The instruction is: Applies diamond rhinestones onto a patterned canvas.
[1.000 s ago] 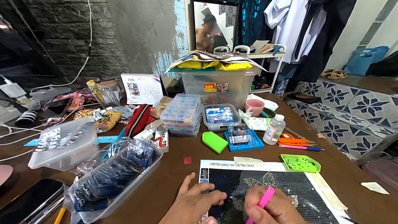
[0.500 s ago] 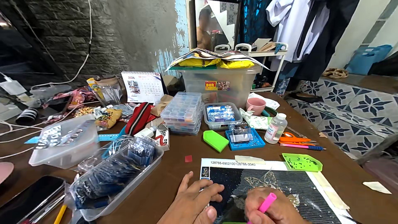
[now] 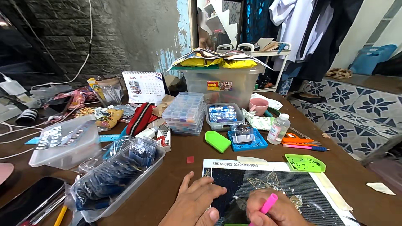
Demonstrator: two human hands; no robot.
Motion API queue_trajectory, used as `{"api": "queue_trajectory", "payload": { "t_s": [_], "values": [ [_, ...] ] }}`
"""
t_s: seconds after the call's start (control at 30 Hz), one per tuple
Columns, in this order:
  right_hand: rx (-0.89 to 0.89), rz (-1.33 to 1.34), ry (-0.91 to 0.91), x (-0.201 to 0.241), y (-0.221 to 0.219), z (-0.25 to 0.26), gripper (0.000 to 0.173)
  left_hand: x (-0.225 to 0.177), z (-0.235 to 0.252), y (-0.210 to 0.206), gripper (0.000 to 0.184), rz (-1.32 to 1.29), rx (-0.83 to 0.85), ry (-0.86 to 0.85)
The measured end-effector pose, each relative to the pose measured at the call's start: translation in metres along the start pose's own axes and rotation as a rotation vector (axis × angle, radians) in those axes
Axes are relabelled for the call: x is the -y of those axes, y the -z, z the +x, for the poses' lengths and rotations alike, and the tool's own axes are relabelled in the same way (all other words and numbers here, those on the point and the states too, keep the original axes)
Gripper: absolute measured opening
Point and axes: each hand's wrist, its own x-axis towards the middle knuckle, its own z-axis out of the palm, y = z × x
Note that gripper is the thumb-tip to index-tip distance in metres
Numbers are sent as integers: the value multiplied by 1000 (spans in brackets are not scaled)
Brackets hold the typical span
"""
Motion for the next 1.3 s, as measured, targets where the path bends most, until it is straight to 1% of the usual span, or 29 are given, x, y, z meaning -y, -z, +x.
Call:
{"api": "queue_trajectory", "payload": {
  "t_s": [0.1,0.27,0.37,0.47,0.63,0.87,1.3],
  "values": [
    [-55,48,-69,-1,0,-1,36,3,0,-3,69,90,-58,18],
    [-177,156,-218,-2,1,-2,31,0,0,0,67,101,23,44],
    [-269,141,-299,-1,-2,0,27,-2,1,1,64,101,49,61],
    [-313,87,-331,-4,-4,2,25,-3,1,1,61,118,67,74],
    [-297,4,-326,-8,-7,2,25,-4,1,1,58,145,65,82],
    [-241,-83,-292,-7,-9,2,30,-4,0,0,57,126,64,82],
    [-219,-99,-271,-7,-10,2,30,-3,0,-1,59,134,63,74]
  ]
}}
